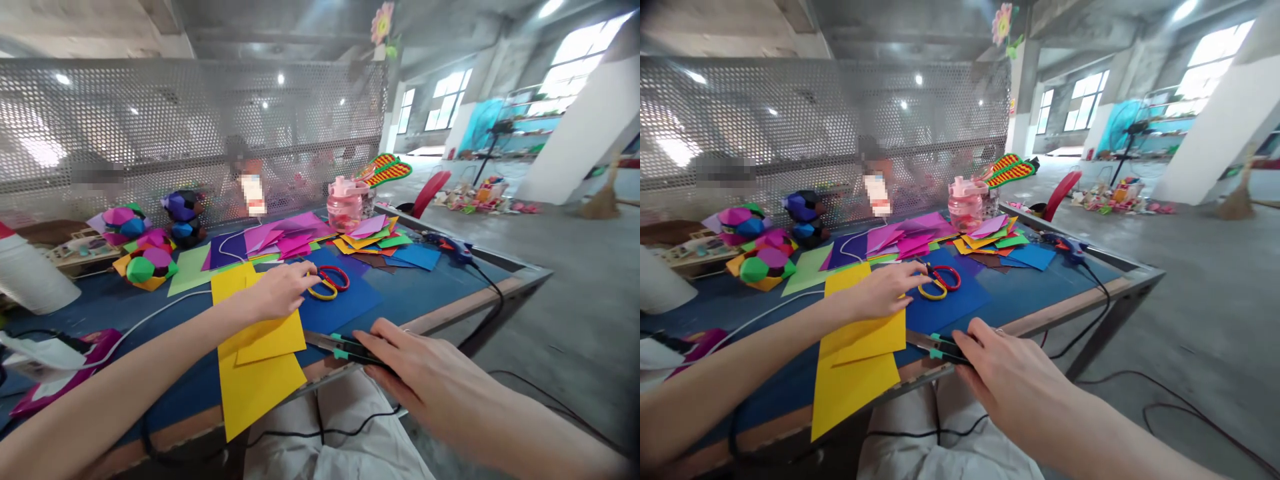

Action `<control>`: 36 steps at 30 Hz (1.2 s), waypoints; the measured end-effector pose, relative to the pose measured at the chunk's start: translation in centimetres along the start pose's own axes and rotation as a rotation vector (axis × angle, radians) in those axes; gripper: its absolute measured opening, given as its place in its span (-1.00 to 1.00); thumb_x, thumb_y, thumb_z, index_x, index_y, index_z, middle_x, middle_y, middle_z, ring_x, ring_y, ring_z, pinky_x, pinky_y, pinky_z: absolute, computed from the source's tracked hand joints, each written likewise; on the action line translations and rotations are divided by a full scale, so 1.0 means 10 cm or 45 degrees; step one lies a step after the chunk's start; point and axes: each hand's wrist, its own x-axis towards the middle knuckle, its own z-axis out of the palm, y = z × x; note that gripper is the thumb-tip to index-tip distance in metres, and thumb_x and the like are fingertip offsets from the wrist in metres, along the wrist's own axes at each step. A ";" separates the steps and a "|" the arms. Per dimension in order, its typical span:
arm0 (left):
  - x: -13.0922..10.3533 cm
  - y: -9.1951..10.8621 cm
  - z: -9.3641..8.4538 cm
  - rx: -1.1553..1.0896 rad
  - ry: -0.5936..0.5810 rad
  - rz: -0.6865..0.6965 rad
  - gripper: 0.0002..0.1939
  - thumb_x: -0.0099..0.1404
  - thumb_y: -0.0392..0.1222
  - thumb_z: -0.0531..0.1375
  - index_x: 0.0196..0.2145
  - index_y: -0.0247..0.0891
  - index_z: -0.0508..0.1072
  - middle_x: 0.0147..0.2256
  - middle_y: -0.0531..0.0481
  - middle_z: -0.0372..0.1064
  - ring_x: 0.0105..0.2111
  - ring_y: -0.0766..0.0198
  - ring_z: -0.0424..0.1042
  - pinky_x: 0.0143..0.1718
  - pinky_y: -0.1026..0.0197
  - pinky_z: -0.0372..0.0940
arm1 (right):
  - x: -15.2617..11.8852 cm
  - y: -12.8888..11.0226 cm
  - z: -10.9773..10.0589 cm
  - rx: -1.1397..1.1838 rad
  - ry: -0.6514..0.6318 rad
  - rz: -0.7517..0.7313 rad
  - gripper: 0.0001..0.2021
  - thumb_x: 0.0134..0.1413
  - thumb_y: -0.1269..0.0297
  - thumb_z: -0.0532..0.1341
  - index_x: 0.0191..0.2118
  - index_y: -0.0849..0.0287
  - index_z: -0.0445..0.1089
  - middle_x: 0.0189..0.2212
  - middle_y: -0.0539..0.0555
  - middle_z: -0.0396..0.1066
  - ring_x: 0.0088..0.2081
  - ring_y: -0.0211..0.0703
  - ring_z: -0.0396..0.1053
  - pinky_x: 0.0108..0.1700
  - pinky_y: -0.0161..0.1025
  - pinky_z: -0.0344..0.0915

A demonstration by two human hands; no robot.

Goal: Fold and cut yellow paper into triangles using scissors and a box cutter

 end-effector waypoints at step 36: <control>-0.15 0.17 0.24 -1.473 0.274 -0.766 -0.53 0.14 -0.15 0.29 -0.03 -0.25 0.25 -0.46 0.16 0.29 -0.52 0.39 0.32 -0.45 0.32 0.19 | -0.17 0.25 -0.01 -0.061 0.227 0.013 -0.65 0.36 0.25 -0.02 0.09 0.18 0.38 -0.04 0.24 0.44 -0.33 -0.09 0.52 -0.46 -0.22 0.43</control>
